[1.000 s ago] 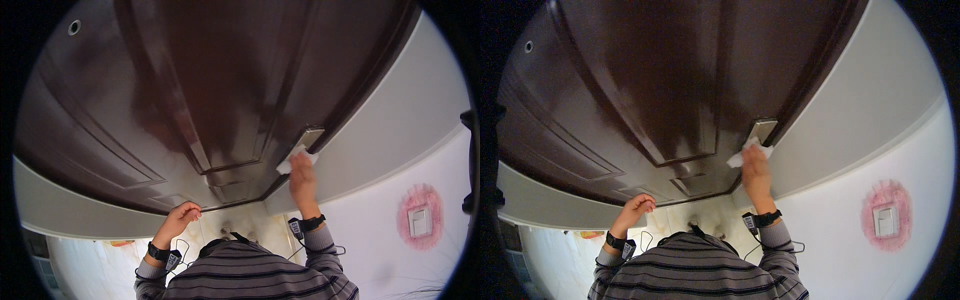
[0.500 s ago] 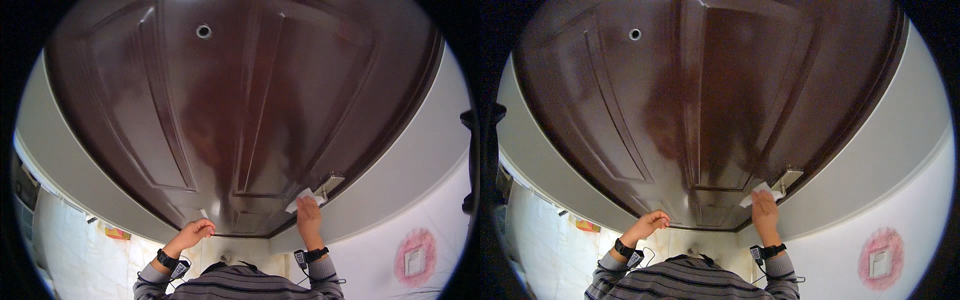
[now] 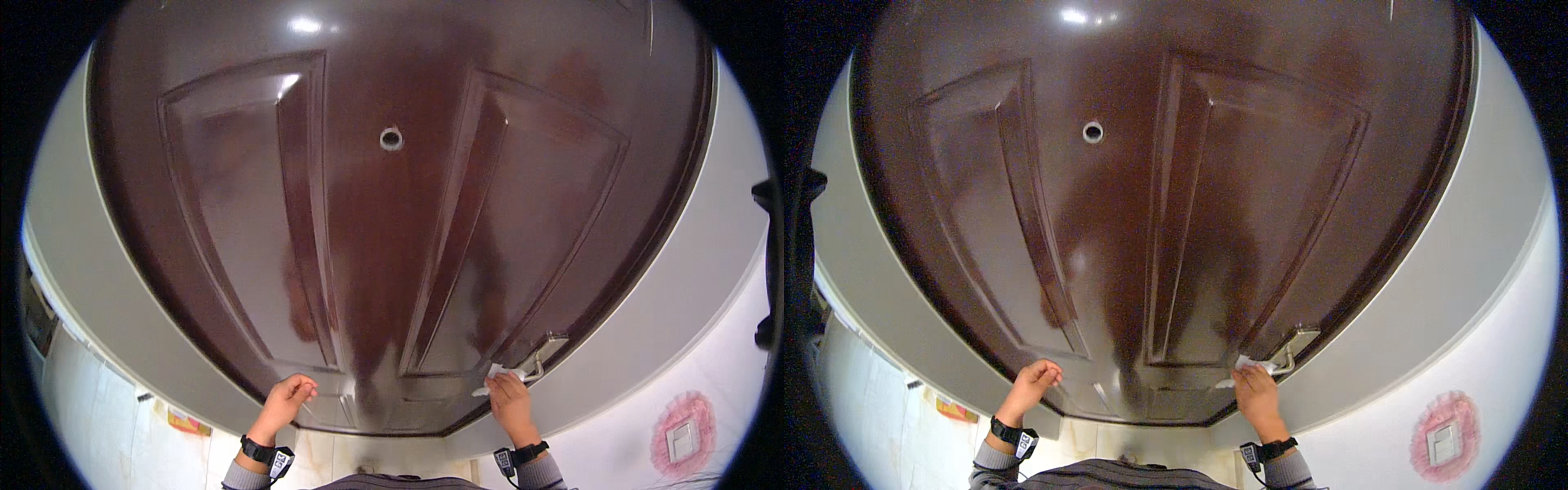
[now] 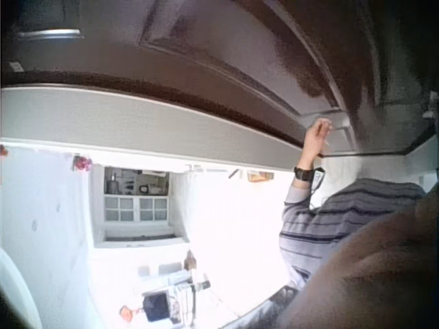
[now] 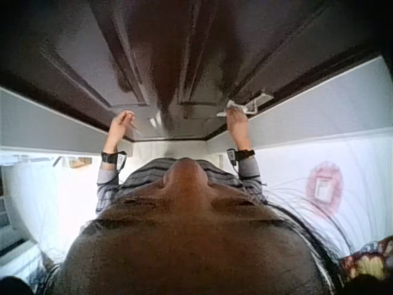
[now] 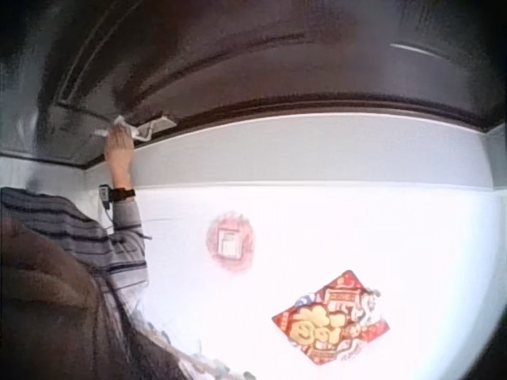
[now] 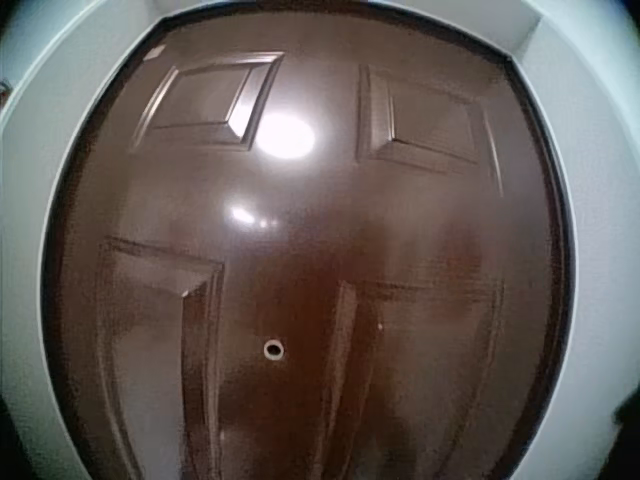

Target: The person wipes a wall switch, door handle, door surface, baseboard, and floor using a wet wipe. The person squats to reach the lower baseboard and floor areas.

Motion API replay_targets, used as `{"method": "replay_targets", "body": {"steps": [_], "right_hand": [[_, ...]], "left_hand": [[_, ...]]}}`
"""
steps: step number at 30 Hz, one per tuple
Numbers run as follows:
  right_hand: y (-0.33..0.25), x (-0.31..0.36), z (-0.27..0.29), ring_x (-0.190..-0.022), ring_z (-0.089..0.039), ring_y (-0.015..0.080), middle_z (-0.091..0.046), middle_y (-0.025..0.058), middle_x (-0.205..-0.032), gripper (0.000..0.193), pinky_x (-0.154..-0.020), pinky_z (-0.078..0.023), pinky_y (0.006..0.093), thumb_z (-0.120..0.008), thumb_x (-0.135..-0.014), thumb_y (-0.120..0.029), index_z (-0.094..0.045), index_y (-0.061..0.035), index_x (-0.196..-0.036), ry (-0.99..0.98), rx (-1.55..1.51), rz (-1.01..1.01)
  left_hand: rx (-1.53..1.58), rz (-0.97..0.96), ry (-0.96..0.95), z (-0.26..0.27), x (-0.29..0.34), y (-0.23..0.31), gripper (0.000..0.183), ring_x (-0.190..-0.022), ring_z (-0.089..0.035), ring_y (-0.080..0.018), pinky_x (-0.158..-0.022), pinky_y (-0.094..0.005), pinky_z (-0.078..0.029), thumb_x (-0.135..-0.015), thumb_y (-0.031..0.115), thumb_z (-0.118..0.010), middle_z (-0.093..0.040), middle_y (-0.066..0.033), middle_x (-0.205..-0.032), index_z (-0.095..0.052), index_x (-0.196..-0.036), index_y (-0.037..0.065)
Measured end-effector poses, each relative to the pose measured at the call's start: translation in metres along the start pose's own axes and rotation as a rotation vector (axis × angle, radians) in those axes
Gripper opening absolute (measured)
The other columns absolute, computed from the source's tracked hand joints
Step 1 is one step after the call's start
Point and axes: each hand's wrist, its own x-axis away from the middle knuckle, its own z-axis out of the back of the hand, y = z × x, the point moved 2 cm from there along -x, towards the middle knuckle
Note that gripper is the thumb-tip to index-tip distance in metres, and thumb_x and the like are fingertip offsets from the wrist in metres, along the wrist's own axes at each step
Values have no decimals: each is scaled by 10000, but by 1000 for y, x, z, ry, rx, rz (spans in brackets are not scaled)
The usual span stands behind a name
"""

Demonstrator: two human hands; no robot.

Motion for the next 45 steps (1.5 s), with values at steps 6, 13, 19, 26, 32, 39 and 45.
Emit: {"method": "replay_targets", "body": {"steps": [6, 13, 19, 26, 32, 39, 45], "right_hand": [[20, -9, 30, -933, -636, 324, -664, 148, -998, 117, -865, -506, 418, -615, -869, -42, -677, 2, -958, 248, 5, -376], [16, -110, 97, -1066, -617, 264, -618, 122, -1077, 201, -945, -489, 350, -571, -886, 69, -687, 40, -1047, 1009, -175, -464], [-41, -175, 21, -1112, -616, 306, -609, 141, -1331, 354, -924, -508, 393, -637, -842, -15, -708, -95, -1180, 519, 386, 25], [-93, -95, -101, -765, -587, 130, -672, -43, -1003, 364, -641, -456, 304, -607, -886, -255, -684, -166, -1231, -70, 154, 450], [-84, -130, -64, -670, -544, 100, -515, -59, -723, 501, -588, -432, 253, -575, -903, -469, -593, -197, -1323, -210, 227, 429], [-101, -276, 70, -1440, -311, 406, -336, 158, -1588, 825, -1044, -308, 530, -377, -891, -692, -477, -102, -1458, 226, 432, 267], [-156, -247, -23, -1376, -432, 259, -362, 82, -1581, 788, -1079, -397, 432, -546, -891, -551, -331, -181, -1553, -172, -153, 460]], "left_hand": [[73, 44, -87, 26, -31, 4, 172, -832, -595, -79, -784, -241, -492, -1026, 151, -550, -673, 1, -898, -647, -1057, 12], [-10, 15, -229, 28, -44, 13, 129, -855, -604, -100, -812, -265, -494, -1017, 86, -530, -670, -11, -901, -636, -1045, 16], [73, 15, -334, 32, -46, 9, 130, -843, -592, -111, -800, -256, -488, -1016, 77, -530, -670, -22, -907, -632, -1059, 8], [-49, 74, -441, 37, -48, 3, 127, -839, -644, -117, -751, -261, -506, -983, 56, -555, -699, -44, -912, -638, -1073, 25], [-95, 80, -494, 33, -48, 11, 139, -867, -664, -133, -786, -274, -514, -997, 102, -564, -707, -56, -936, -625, -1096, 26], [-68, -6, -560, 23, -52, 17, 139, -902, -628, -112, -817, -266, -504, -1015, 88, -536, -674, -23, -956, -632, -1086, 16], [-6, 12, -522, 18, -32, 1, 143, -900, -634, -118, -812, -277, -508, -1009, 103, -557, -687, -35, -961, -633, -1091, 14]]}}
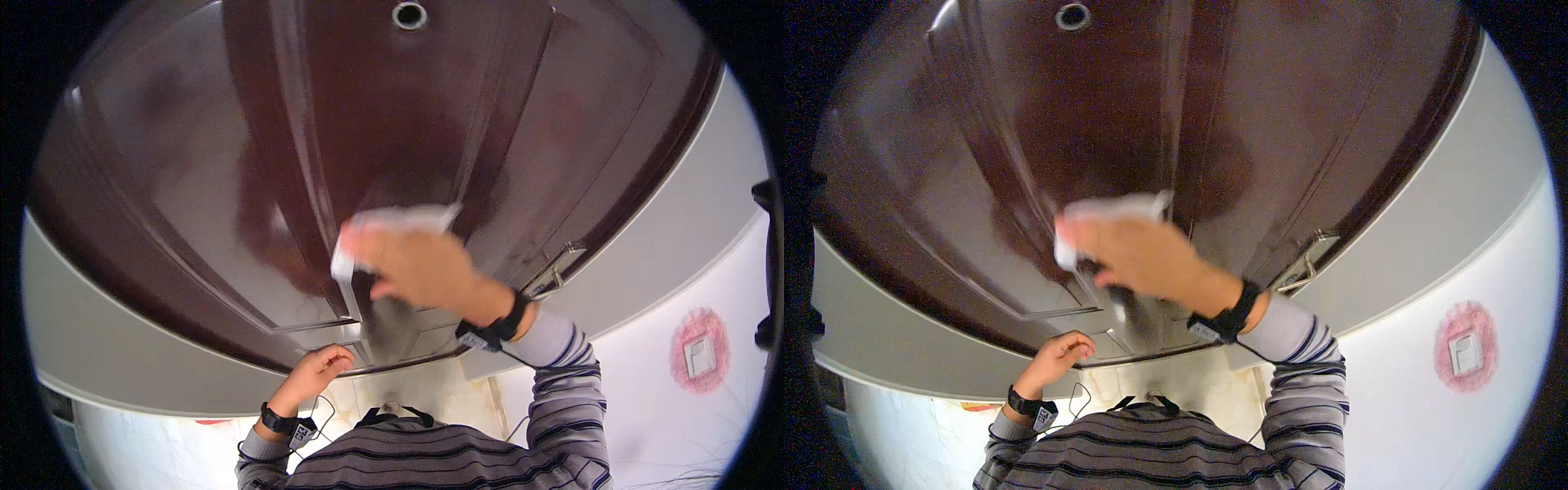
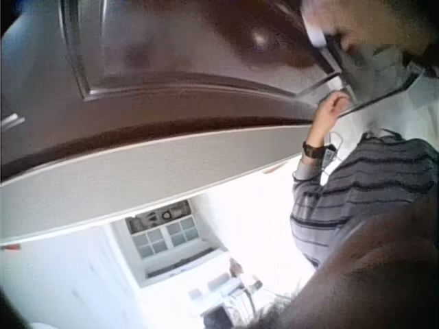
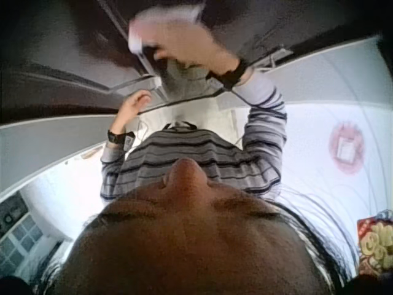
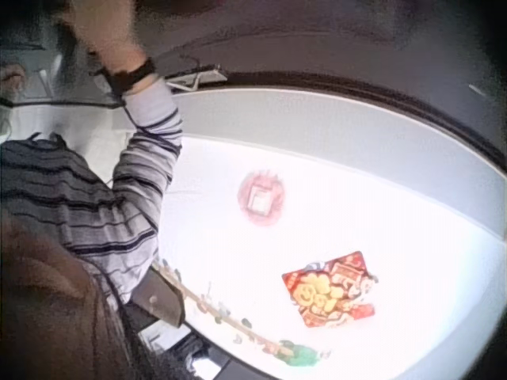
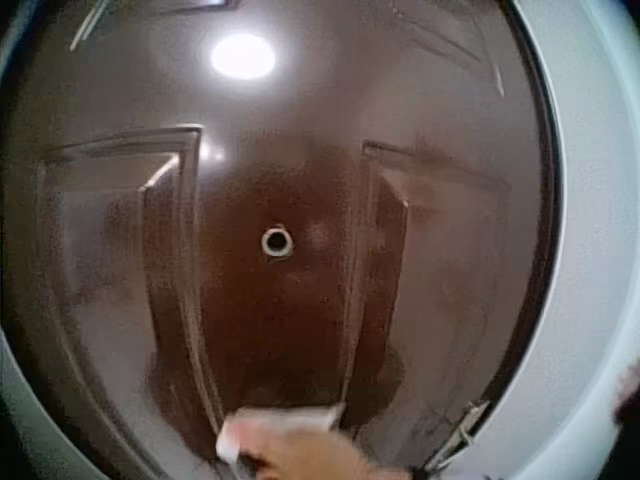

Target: The person wipes a wall switch, door handle, door surface, baseboard, and floor using a wet wipe. The person squats to reach the lower baseboard and floor areas.

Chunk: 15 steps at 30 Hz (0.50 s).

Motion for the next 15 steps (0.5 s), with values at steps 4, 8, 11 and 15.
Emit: {"method": "replay_targets", "body": {"steps": [4, 8, 11, 15], "right_hand": [[-29, 61, -107, -1189, -572, 229, -537, 85, -1401, 865, -972, -481, 367, -716, -834, -317, -277, -103, -1549, -509, -135, 85], [-19, 62, -105, -1166, -586, 251, -583, 102, -1315, 632, -988, -494, 381, -712, -843, -177, -482, -57, -1419, -494, -148, 123], [-3, 11, -32, -968, -607, 280, -585, 78, -1093, 867, -823, -524, 409, -739, -798, -279, -311, -245, -1552, -150, -31, 74], [-2, -38, 44, -1400, -407, 214, -397, 4, -1564, 892, -1090, -362, 380, -741, -738, -385, -387, -147, -1521, 239, 333, 94]], "left_hand": [[33, 3, 122, -13, 38, -9, 149, -863, -650, -136, -785, -286, -513, -997, 119, -575, -700, -44, -927, -642, -1089, 23], [1, 83, 195, -34, 73, -13, 154, -855, -647, -132, -779, -281, -514, -998, 124, -579, -701, -40, -923, -645, -1089, 19], [41, 107, 249, -52, 87, -16, 149, -836, -643, -128, -773, -280, -513, -996, 121, -584, -702, -39, -915, -650, -1093, 29], [49, 114, 326, -74, 116, -4, 139, -832, -638, -125, -762, -275, -508, -994, 112, -584, -700, -36, -915, -660, -1082, 34]]}}
